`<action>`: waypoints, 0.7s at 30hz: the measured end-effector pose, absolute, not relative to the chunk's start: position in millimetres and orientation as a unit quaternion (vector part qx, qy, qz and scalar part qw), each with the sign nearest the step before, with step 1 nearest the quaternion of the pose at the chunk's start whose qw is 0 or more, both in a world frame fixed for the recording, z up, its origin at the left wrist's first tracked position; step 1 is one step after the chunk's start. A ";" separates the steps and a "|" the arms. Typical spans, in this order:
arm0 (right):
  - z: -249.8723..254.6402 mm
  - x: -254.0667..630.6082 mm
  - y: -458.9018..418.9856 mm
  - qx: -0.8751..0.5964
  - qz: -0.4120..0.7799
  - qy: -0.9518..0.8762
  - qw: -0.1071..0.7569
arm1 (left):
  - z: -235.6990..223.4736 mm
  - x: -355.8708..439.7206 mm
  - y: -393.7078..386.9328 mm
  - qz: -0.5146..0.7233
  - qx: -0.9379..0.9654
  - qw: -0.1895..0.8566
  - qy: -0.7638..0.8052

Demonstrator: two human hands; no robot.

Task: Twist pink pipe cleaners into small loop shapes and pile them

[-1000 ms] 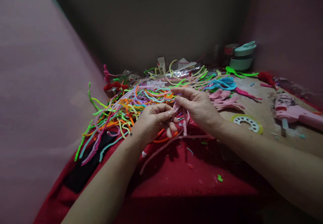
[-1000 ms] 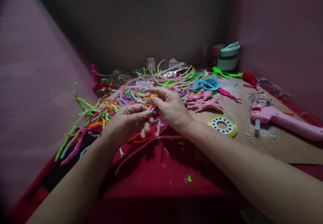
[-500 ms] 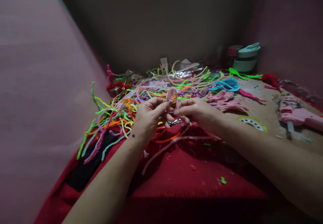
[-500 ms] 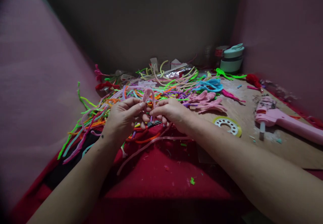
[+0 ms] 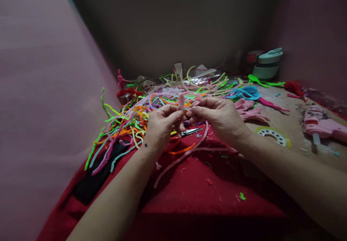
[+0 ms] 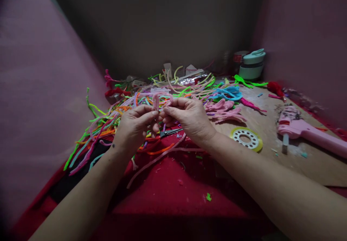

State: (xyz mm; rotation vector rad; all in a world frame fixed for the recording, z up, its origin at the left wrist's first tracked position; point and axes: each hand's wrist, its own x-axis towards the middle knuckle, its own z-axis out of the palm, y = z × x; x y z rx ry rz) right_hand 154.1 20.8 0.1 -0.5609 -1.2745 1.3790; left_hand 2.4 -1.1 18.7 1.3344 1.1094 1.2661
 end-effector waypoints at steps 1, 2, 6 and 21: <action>1.2 153.8 19.2 -0.244 0.569 -0.548 0.562 | 18.7 3.3 -1.8 0.517 0.547 0.480 0.451; 2.2 153.3 17.6 -0.250 0.555 -0.554 0.568 | 18.8 4.1 -2.5 0.516 0.548 0.484 0.447; 2.9 151.7 13.6 -0.269 0.502 -0.574 0.588 | 18.9 7.2 -4.7 0.504 0.551 0.499 0.441; -7.8 151.7 14.9 -0.326 0.171 -0.727 0.580 | 18.4 16.7 -10.1 0.511 0.583 0.420 0.471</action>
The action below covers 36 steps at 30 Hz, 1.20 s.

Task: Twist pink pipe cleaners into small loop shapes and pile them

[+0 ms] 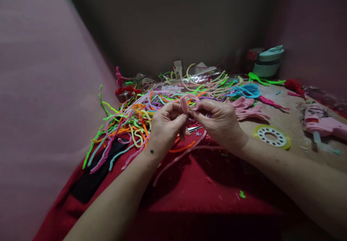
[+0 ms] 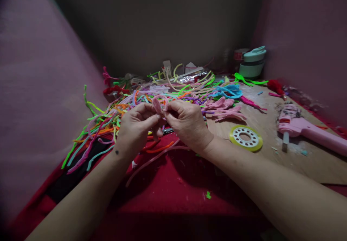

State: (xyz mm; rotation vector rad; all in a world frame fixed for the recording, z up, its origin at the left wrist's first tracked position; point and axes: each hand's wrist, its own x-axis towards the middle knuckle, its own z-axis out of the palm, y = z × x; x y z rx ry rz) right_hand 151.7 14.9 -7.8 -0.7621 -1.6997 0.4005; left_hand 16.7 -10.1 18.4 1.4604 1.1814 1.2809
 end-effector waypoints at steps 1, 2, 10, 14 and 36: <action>-7.9 151.6 14.3 -0.322 0.141 -0.737 0.577 | 18.3 17.5 -10.7 0.512 0.588 0.411 0.473; -7.8 151.4 13.6 -0.316 0.120 -0.745 0.575 | 18.2 18.1 -11.4 0.512 0.592 0.405 0.473; -9.5 150.4 11.5 -0.324 0.129 -0.724 0.596 | 19.4 17.8 -13.9 0.504 0.608 0.393 0.472; -11.7 150.6 12.2 -0.326 0.153 -0.730 0.581 | 18.8 17.4 -14.2 0.488 0.612 0.402 0.475; -1.5 152.0 8.6 -0.376 0.266 -0.729 0.506 | 15.3 15.8 -10.2 0.482 0.608 0.443 0.448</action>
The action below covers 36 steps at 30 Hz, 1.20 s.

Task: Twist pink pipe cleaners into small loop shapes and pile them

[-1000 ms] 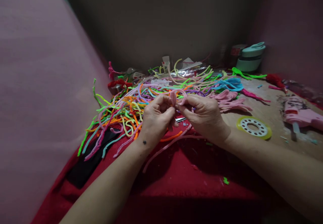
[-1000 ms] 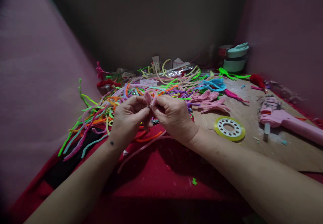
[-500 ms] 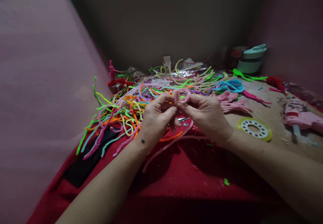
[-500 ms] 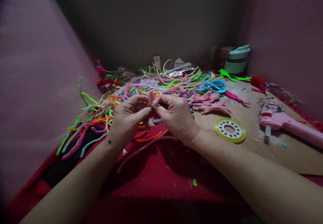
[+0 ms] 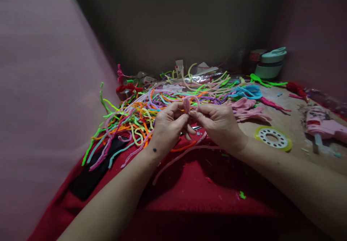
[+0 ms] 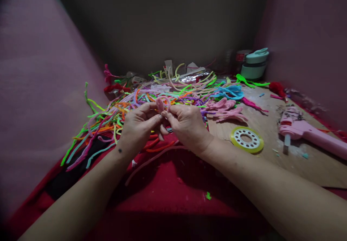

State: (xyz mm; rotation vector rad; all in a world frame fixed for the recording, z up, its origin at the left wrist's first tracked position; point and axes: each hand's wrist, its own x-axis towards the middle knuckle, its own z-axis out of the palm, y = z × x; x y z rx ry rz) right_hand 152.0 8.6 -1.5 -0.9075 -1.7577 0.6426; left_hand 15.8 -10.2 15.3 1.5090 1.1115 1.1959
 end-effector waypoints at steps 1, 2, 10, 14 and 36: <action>-0.7 152.2 8.9 -0.374 0.284 -0.726 0.502 | 15.1 15.4 -9.8 0.478 0.610 0.445 0.448; 0.1 152.4 9.5 -0.371 0.313 -0.718 0.499 | 15.2 14.8 -9.3 0.475 0.614 0.444 0.447; 0.3 154.3 21.0 -0.248 0.597 -0.584 0.491 | 15.5 9.3 -7.3 0.434 0.658 0.412 0.457; 2.3 159.2 26.3 -0.264 0.593 -0.551 0.525 | 13.2 10.2 -8.3 0.422 0.670 0.391 0.469; -5.9 156.5 34.1 -0.267 0.667 -0.470 0.513 | 17.3 0.0 5.3 0.308 0.551 0.559 0.537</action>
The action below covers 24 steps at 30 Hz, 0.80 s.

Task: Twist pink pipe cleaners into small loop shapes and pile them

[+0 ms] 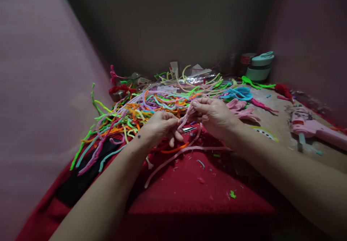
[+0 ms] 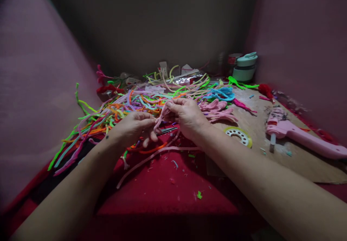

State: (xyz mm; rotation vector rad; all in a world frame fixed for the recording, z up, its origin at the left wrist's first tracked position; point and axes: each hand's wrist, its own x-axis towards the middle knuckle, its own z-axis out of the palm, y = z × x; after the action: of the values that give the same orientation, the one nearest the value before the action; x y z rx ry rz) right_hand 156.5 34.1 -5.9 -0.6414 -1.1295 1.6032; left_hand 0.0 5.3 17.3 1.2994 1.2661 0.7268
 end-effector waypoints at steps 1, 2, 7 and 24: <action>-5.4 156.9 34.3 -0.270 0.662 -0.473 0.515 | 17.5 -1.0 5.8 0.303 0.553 0.554 0.544; -4.7 157.2 34.3 -0.273 0.654 -0.481 0.517 | 18.2 -1.7 6.1 0.298 0.558 0.543 0.553; -3.4 157.5 32.8 -0.291 0.619 -0.506 0.526 | 26.4 -0.4 3.1 0.418 0.584 0.371 0.588; -0.1 159.6 31.4 -0.279 0.669 -0.481 0.493 | 29.9 12.3 -10.2 0.319 0.677 0.406 0.524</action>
State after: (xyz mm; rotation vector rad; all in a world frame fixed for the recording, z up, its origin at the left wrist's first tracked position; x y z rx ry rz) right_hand 159.6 31.4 -0.1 -0.6762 -1.1666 1.6229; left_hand 12.3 -10.2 29.9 1.7088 1.3233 0.8048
